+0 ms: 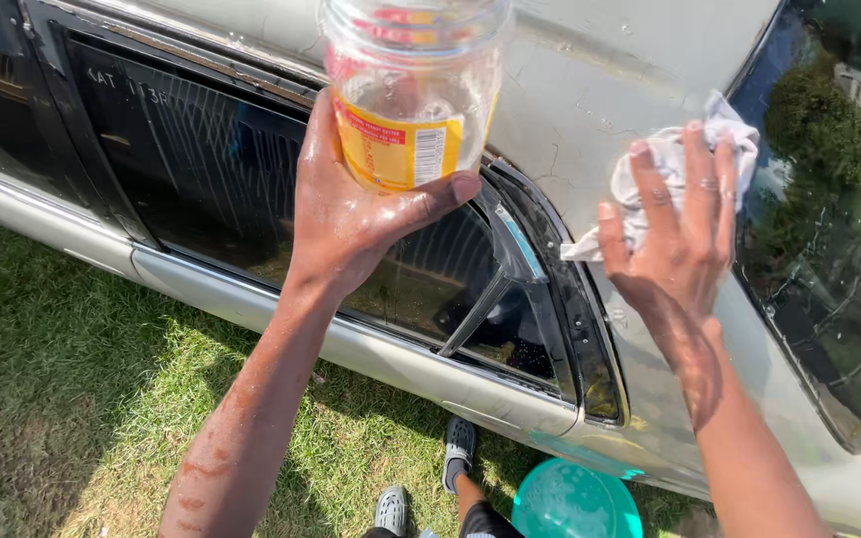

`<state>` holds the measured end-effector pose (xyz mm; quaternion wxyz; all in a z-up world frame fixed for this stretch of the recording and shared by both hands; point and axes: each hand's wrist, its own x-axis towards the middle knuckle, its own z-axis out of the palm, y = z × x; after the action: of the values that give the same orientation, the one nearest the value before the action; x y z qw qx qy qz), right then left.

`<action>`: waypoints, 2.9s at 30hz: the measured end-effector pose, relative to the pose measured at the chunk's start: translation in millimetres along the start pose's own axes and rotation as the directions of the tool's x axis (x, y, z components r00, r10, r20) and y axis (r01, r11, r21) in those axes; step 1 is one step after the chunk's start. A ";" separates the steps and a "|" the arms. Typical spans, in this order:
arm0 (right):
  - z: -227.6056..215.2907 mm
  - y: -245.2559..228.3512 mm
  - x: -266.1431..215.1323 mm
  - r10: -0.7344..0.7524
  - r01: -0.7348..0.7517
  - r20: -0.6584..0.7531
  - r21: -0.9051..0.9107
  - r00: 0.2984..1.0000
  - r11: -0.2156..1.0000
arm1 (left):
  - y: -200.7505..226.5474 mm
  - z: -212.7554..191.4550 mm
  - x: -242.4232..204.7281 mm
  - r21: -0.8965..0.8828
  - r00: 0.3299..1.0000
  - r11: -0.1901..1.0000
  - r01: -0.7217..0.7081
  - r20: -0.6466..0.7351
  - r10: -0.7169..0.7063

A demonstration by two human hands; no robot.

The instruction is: The person washes a car by pouring water from a jug into a basin, dipping a cloth into the soapy water, and scrubbing the car's body, windows, and hood before rinsing a portion with water poured from the basin.

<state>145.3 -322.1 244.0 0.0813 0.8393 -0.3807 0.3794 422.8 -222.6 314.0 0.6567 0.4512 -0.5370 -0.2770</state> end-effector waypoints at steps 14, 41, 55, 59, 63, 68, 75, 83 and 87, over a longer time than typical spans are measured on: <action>62.9 -13.4 -164.4 0.145 -0.171 -0.180 -0.141 0.973 0.975 | -16.4 -48.5 -127.6 0.050 0.960 0.963 0.264 0.081 -0.267; 148.4 -93.3 -175.1 -0.455 0.456 0.207 0.042 0.866 0.889 | -85.2 -138.4 -262.9 0.163 0.913 0.908 0.386 -0.208 -0.351; 193.0 -184.2 -40.9 -0.445 0.446 0.105 0.009 0.889 0.895 | -73.8 -139.1 -279.2 0.098 0.874 0.916 0.388 -0.356 -0.332; 174.7 -156.8 -77.7 -0.183 0.183 0.042 0.009 0.982 0.983 | -69.0 -163.8 -271.6 0.114 0.871 0.924 0.365 -0.392 -0.296; 174.3 -155.3 -68.4 0.013 -0.030 -0.095 -0.181 0.995 0.983 | -75.9 -199.6 -261.1 0.049 0.867 0.929 0.366 -0.382 -0.321; 224.9 -209.7 18.1 0.019 -0.073 -0.211 -0.252 0.977 0.965 | -98.2 -251.4 -240.8 0.063 0.884 0.927 0.370 -0.332 -0.330; 312.6 -345.6 106.6 -0.065 0.064 -0.073 -0.023 0.995 0.998 | -123.4 -321.9 -215.0 0.130 0.906 0.919 0.373 -0.267 -0.330; 408.7 -421.9 123.4 -0.381 0.383 -0.055 0.033 0.923 0.923 | -157.4 -347.9 -229.3 -0.021 0.898 0.927 0.376 -0.237 -0.370; 403.9 -405.2 29.3 -0.565 0.569 0.066 -0.107 0.822 0.816 | -159.0 -353.8 -233.3 -0.079 0.918 0.939 0.335 -0.194 -0.344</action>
<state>673.8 -228.5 43.9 0.2355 0.9138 -0.1372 0.3011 717.1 10.0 60.7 0.6601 0.5492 -0.3737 -0.3505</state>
